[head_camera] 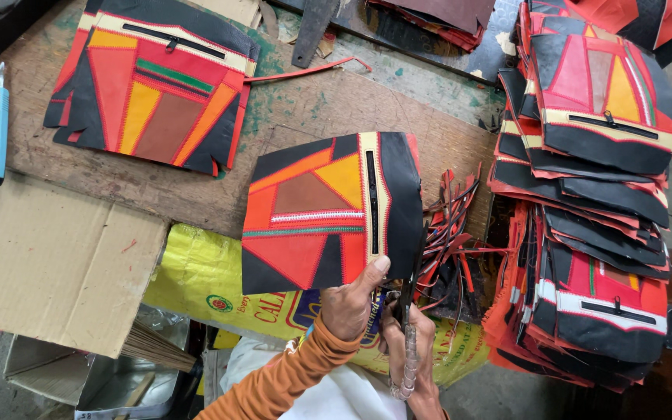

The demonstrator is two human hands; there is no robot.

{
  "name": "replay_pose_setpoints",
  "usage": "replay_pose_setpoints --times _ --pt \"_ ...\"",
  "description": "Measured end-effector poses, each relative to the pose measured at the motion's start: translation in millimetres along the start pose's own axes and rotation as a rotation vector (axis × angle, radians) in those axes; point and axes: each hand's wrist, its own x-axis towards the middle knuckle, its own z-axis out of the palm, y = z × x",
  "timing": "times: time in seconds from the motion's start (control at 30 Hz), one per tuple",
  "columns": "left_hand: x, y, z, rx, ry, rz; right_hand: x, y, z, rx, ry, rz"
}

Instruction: The person trims excess material from the edges of colorful leather pouches using shears. They hold each pouch, cut along the edges, and place the finished piece onto a stack on the table.

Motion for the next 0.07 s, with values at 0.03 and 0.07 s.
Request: replay_pose_setpoints --times 0.03,0.07 --pt "0.9 -3.0 1.0 -0.041 0.01 -0.026 -0.3 2.2 -0.6 0.006 -0.006 -0.002" --pt "1.6 -6.2 1.4 -0.082 0.019 -0.051 -0.2 4.7 -1.1 0.017 -0.003 0.016"
